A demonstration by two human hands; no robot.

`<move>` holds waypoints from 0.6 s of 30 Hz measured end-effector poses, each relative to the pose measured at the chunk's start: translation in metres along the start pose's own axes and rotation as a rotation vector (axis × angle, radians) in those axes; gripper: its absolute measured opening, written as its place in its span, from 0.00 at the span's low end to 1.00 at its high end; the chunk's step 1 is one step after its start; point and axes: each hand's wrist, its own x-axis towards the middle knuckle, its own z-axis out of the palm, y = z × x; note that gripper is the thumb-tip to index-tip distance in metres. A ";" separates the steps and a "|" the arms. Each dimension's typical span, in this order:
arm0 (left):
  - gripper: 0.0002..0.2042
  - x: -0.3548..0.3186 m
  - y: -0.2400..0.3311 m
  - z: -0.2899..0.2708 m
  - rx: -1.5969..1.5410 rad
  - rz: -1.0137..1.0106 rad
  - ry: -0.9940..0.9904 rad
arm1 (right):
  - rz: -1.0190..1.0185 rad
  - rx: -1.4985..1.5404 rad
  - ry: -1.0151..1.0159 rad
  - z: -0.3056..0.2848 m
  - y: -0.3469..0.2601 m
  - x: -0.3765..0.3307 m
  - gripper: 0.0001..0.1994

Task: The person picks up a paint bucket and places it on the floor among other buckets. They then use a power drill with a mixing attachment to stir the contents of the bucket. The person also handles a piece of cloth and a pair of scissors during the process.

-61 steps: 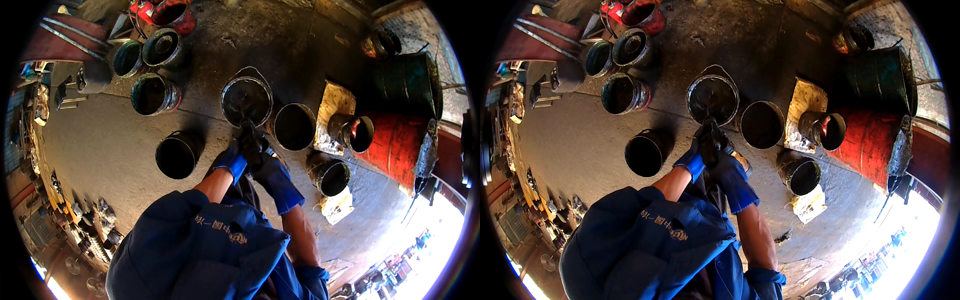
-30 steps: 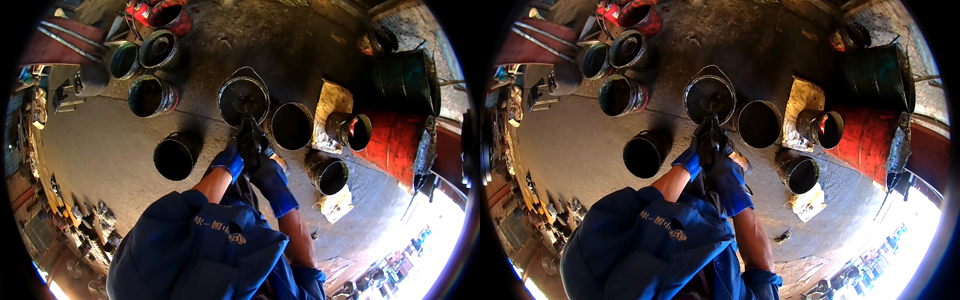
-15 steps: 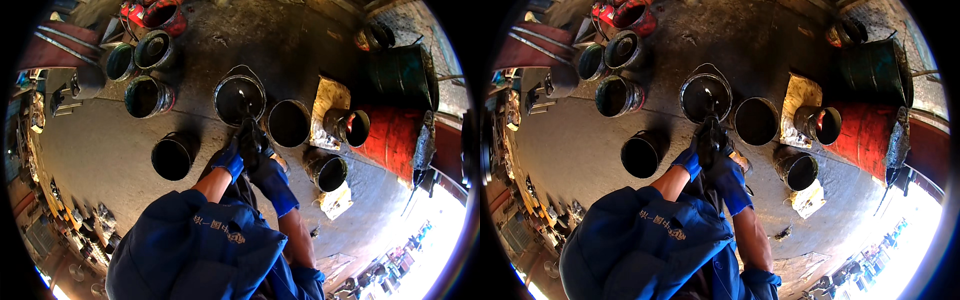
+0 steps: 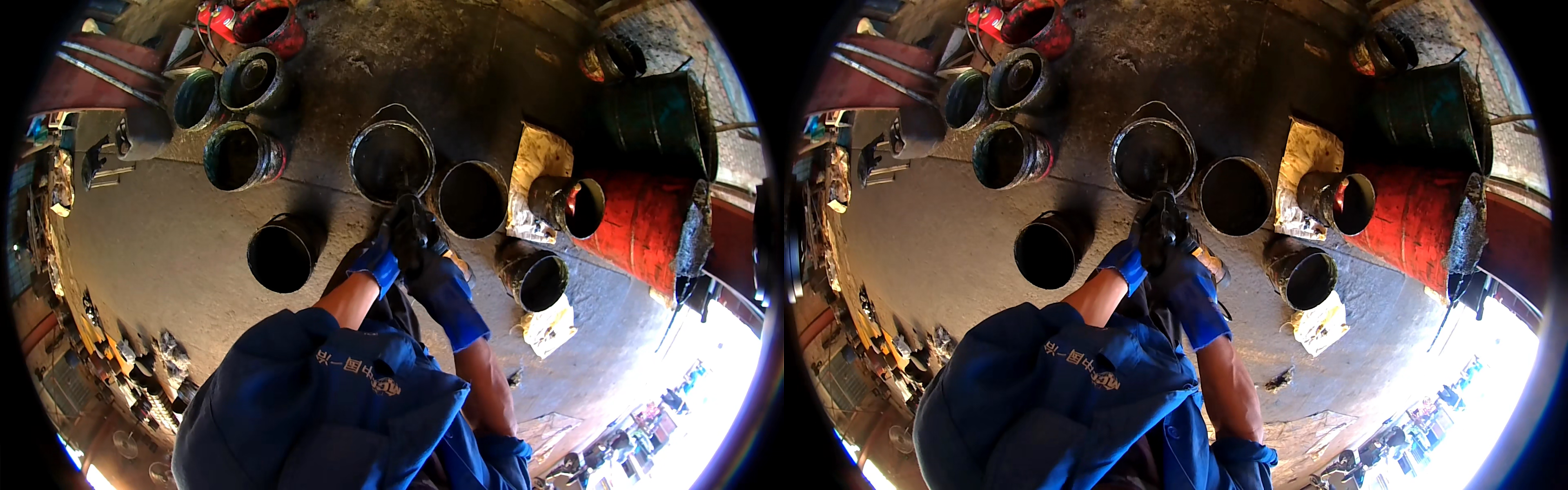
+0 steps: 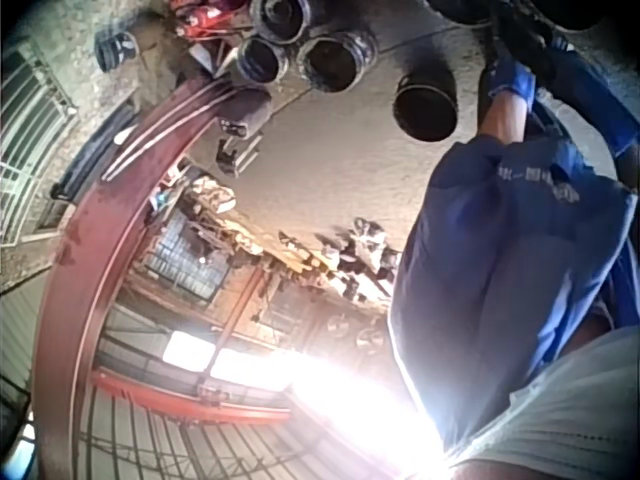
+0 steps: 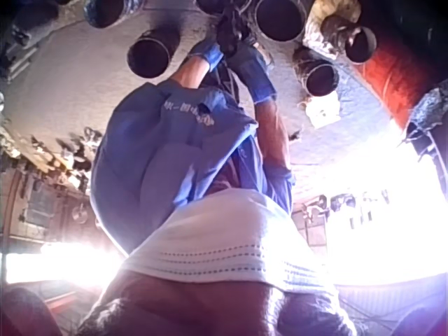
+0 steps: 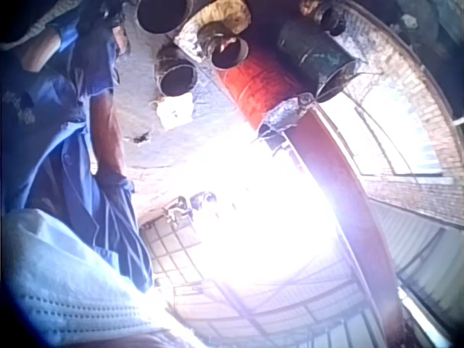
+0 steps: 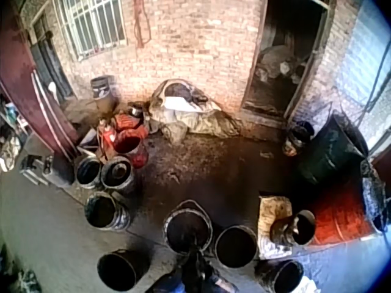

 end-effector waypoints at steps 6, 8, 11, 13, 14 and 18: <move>0.20 0.005 0.002 -0.012 0.104 -0.080 -0.276 | 0.005 0.011 -0.015 0.006 0.009 0.000 0.14; 0.20 0.006 0.003 -0.013 0.154 -0.021 -0.208 | 0.007 0.005 -0.025 0.006 0.010 0.002 0.14; 0.20 0.008 0.006 -0.019 0.225 0.049 -0.079 | 0.015 -0.004 -0.052 0.003 0.006 0.001 0.14; 0.21 0.011 0.009 -0.023 0.294 0.074 -0.002 | 0.020 -0.014 -0.073 0.002 0.004 0.000 0.14; 0.21 0.011 0.010 -0.026 0.305 0.058 -0.072 | 0.025 -0.020 -0.083 0.001 0.002 -0.001 0.14; 0.20 0.013 0.008 -0.024 0.175 0.039 -0.191 | 0.031 -0.027 -0.097 -0.008 -0.005 -0.001 0.14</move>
